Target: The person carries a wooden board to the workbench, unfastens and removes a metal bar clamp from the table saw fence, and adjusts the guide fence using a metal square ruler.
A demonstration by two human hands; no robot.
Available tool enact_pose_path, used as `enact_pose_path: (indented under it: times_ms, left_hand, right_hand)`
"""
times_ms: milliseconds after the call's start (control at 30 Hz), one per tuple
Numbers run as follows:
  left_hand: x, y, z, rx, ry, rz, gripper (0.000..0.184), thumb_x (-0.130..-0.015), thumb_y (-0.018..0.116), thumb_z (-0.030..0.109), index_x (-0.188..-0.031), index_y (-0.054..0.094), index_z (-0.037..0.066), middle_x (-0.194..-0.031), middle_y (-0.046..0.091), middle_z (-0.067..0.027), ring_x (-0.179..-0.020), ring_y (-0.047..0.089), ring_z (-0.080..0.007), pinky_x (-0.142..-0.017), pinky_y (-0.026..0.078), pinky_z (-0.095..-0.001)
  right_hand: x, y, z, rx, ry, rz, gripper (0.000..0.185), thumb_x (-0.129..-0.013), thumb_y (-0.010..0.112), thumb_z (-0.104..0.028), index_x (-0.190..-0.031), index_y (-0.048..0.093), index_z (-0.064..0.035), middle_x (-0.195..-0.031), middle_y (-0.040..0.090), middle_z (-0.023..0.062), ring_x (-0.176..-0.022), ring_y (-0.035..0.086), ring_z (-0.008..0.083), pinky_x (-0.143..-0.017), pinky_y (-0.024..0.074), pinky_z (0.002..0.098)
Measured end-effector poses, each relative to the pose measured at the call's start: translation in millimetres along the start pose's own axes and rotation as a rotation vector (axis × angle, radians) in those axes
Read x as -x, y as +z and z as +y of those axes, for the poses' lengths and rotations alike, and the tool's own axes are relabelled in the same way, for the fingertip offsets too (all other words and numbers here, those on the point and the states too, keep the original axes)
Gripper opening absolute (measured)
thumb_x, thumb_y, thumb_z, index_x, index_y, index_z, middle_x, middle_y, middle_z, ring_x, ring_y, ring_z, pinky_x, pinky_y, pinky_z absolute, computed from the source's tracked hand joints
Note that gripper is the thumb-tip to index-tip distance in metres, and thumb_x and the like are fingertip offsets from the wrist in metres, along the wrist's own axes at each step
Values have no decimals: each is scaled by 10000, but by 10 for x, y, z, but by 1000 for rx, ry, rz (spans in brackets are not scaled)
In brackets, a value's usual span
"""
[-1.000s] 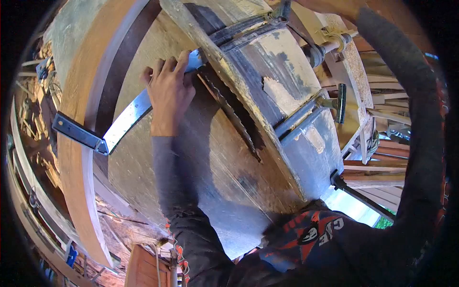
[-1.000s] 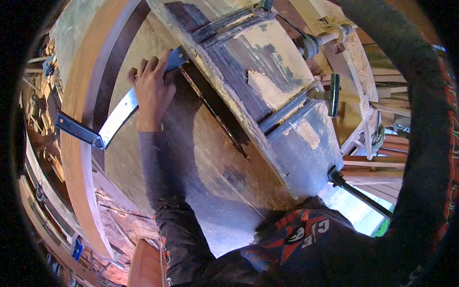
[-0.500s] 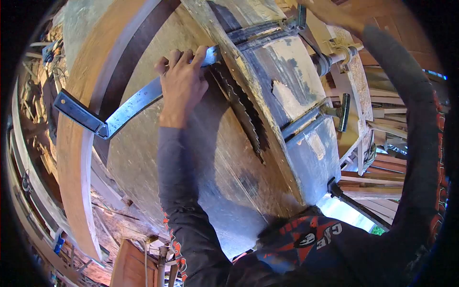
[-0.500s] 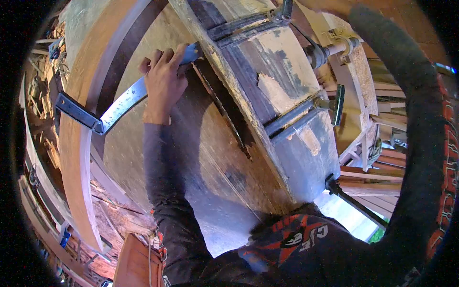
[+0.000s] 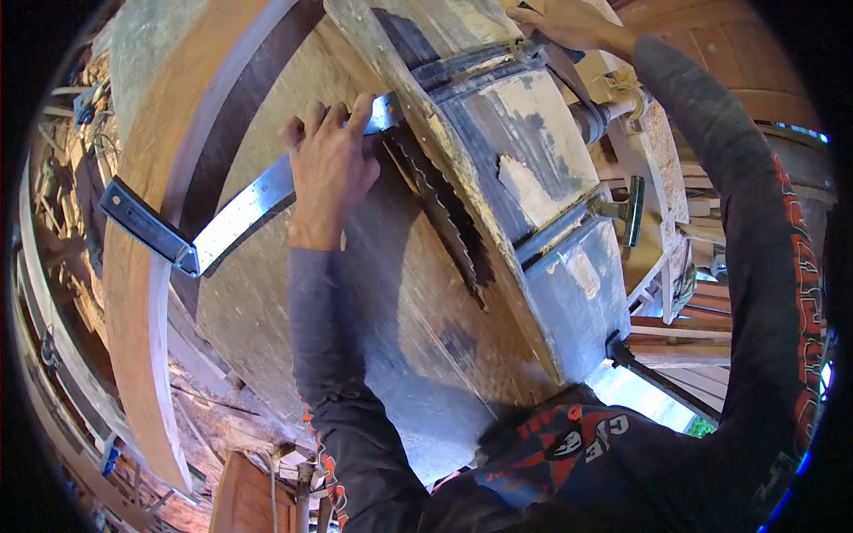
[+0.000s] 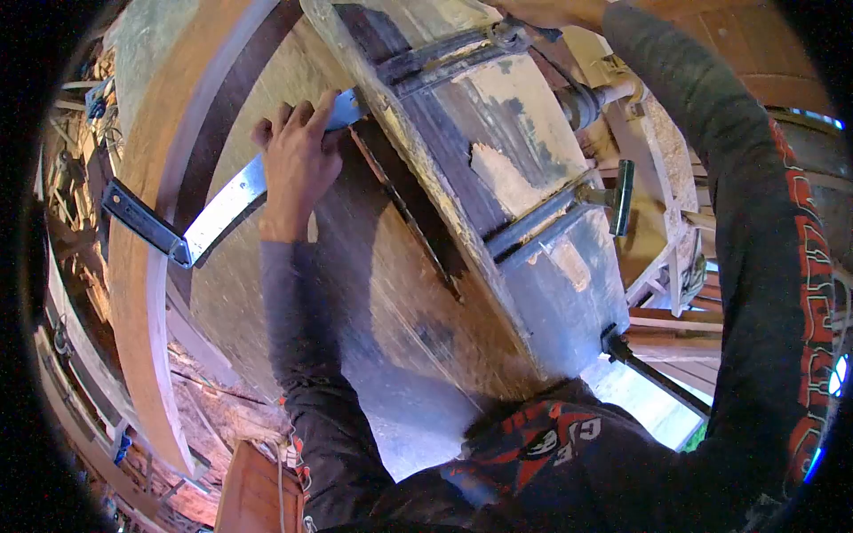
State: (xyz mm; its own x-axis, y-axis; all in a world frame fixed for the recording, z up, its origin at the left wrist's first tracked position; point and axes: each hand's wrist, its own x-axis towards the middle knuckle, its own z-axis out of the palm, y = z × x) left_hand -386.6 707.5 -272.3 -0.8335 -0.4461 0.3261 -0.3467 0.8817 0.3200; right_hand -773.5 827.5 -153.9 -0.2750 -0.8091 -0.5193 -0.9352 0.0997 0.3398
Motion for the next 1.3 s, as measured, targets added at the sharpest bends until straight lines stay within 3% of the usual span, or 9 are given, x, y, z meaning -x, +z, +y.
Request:
enact_pose_path:
  times_ms: [100,167,267,500,667,867,933,1067,1300]
  left_hand:
    - [-9,-12,-5,9,-1,-18,663,-703,728,101,-1347,591,171,-1068,660,-78,-1121,572,-281,-992,348,-512]
    - [-3,-29,-19,15,-8,-52,685,-667,732,115,-1334,579,155,-1103,667,-78,-1146,567,-284,-1016,350,-547]
    - [-7,-28,-4,2,3,-63,699,-669,735,117,-1347,566,153,-1099,663,-78,-1145,565,-286,-1006,354,-539]
    - [7,-14,-6,-4,-9,-88,730,-679,732,99,-1386,565,170,-1071,650,-82,-1114,567,-283,-986,364,-503]
    - [49,16,16,-140,-11,16,596,-796,730,176,-1376,596,213,-1050,642,-68,-1098,577,-288,-968,370,-502]
    - [507,-547,450,360,-182,145,481,-808,819,244,-1222,617,108,-1041,688,-98,-1043,603,-324,-934,380,-492]
    - [883,-690,573,464,-176,-58,480,-790,819,202,-1207,605,100,-1028,677,-107,-1047,599,-327,-913,402,-484]
    - [1818,-695,1298,321,114,-271,568,-752,822,161,-1260,577,96,-1108,613,-142,-1077,573,-352,-894,450,-444]
    - [2413,-223,1920,352,-70,-184,608,-766,836,259,-1298,590,102,-1187,613,-158,-1083,566,-374,-943,445,-466]
  right_hand:
    - [43,32,-76,-296,165,-25,546,-1046,482,-503,-1124,697,-8,-796,693,214,-709,678,288,-662,523,409]
    - [-166,553,42,-403,-89,654,434,-1030,570,-397,-1056,741,0,-824,729,161,-767,687,215,-726,535,363]
    - [-298,631,96,-1484,-18,-26,376,-1001,626,-320,-1017,754,33,-904,758,122,-827,705,195,-755,545,362]
    - [-173,713,-256,-2068,346,349,373,-984,644,-382,-860,703,-35,-749,673,50,-647,634,201,-634,496,396]
    - [-336,794,-148,-1691,285,416,327,-938,713,-338,-1033,703,-25,-889,705,65,-853,682,192,-826,524,337]
    - [963,799,-1673,-976,770,835,621,-870,696,-526,-1099,712,50,-1381,530,311,-1323,450,471,-1114,352,560]
    - [1744,932,-2142,-967,624,1235,414,-947,706,-321,-1206,631,-7,-1116,686,110,-1073,636,220,-954,479,339]
    - [3126,1452,-2884,-1531,499,941,436,-904,713,-165,-1299,579,-37,-1265,613,182,-1196,558,383,-1060,414,461]
    - [3755,2478,-2998,-1063,344,793,336,-906,663,-105,-1229,599,-39,-1330,557,185,-1239,517,383,-1057,419,463]
